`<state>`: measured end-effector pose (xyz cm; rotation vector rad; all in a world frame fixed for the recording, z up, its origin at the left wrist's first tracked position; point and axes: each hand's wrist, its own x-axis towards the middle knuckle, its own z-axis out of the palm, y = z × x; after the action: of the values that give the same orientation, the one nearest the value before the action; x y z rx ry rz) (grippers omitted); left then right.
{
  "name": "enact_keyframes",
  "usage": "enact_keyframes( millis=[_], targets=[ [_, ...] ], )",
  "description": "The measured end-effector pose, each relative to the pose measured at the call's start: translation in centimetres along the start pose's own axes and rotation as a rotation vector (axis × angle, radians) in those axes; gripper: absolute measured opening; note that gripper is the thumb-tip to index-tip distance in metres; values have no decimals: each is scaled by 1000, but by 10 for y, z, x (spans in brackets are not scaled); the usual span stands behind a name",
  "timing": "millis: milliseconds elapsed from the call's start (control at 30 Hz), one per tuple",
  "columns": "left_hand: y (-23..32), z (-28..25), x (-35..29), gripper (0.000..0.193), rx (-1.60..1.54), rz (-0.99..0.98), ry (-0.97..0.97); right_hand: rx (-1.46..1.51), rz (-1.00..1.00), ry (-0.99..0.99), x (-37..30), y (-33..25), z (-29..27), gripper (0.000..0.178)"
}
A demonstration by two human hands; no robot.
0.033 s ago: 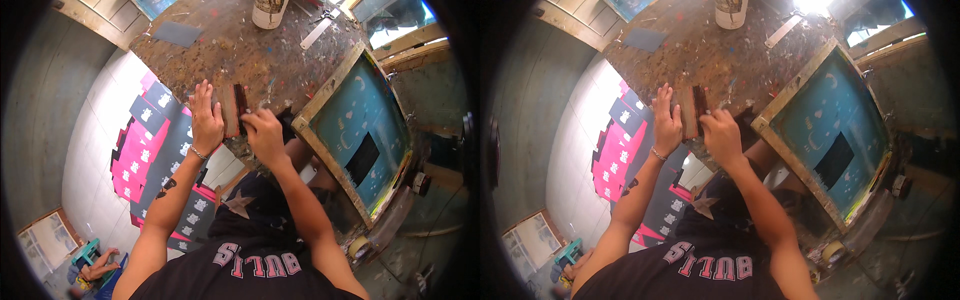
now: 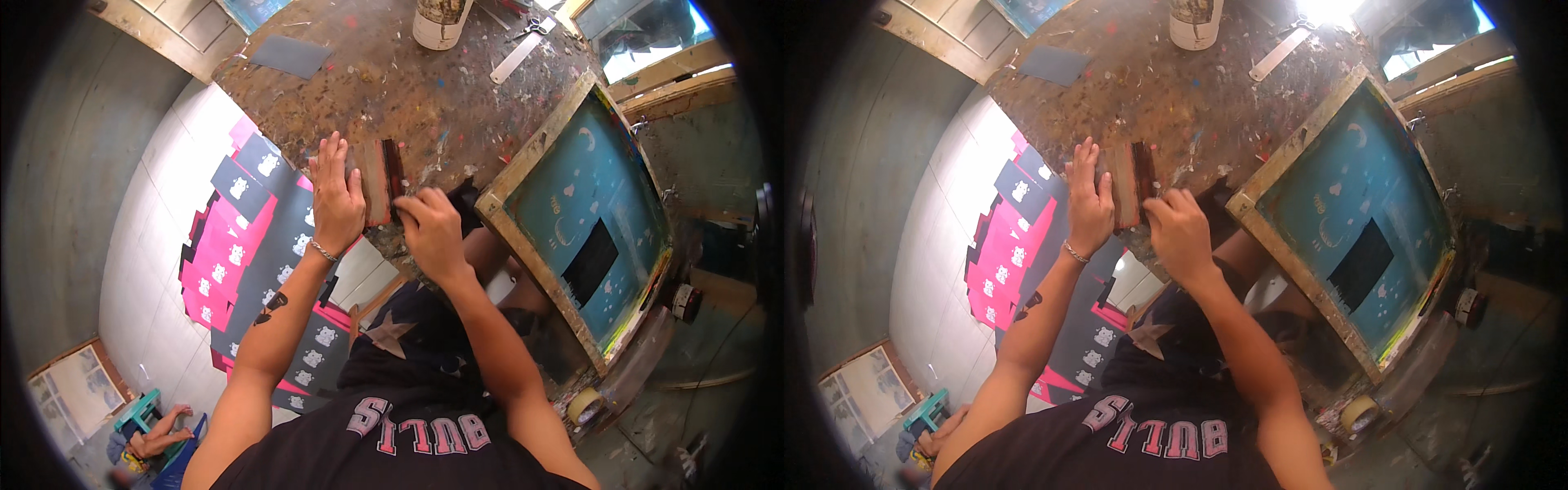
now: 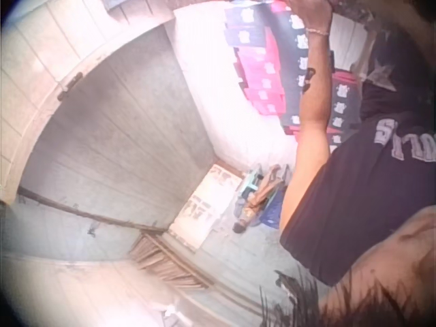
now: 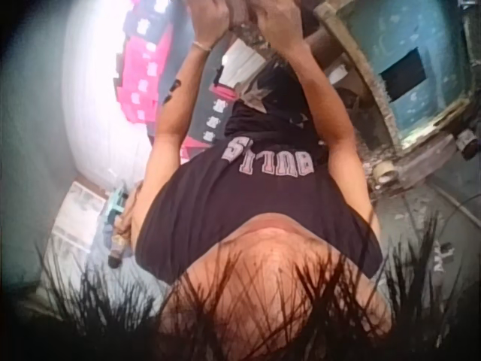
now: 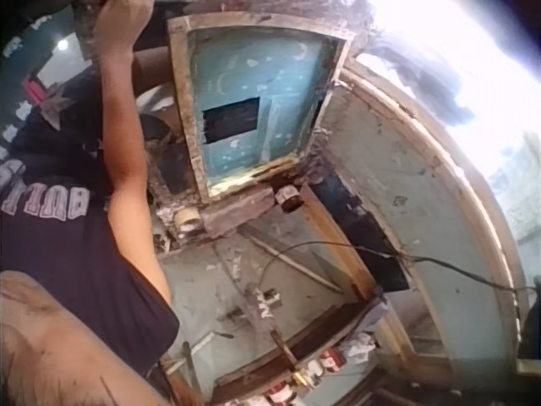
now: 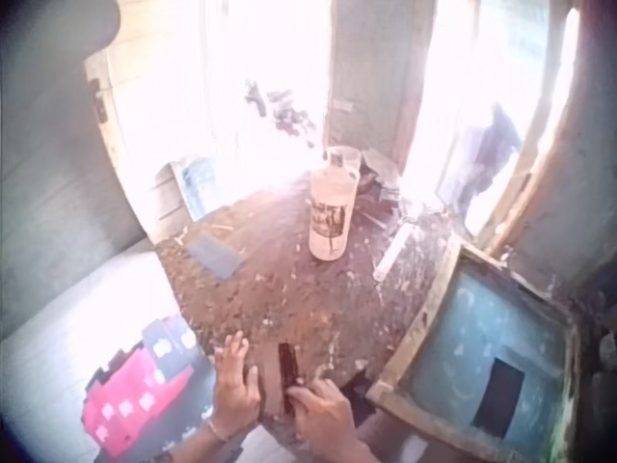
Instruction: The person wets a cloth and scrubs a rectangular block on the workbench, then wipes a transparent sheet with a cloth. The person places the transparent sheet onto a screen printing frame and adjusts it.
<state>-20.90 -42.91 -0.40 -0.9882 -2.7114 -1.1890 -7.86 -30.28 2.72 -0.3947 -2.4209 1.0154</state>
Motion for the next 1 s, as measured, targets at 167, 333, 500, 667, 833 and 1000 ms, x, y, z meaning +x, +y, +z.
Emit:
enact_keyframes(
  millis=[167, 333, 500, 667, 833, 1000],
  targets=[
    [-5, 1, 4, 51, 21, -4, 4, 144, 63, -204, -13, -2, -23, 17],
    [-3, -1, 3, 52, -2, -13, 5, 1007, 604, -301, 16, 10, -54, 18],
    [-2, -1, 5, 52, -7, -3, 18, 1773, 542, -305, 36, 30, -35, 22],
    [-3, 1, 5, 52, -18, -5, 10, 1019, 488, -215, 57, 42, 2, 18],
    [-6, 3, 4, 53, -26, -9, 16, 341, 344, -75, 71, 35, 4, 18],
    [-5, 2, 4, 53, -34, -8, 13, 128, 43, 41, 70, 25, 6, 21]
  ],
)
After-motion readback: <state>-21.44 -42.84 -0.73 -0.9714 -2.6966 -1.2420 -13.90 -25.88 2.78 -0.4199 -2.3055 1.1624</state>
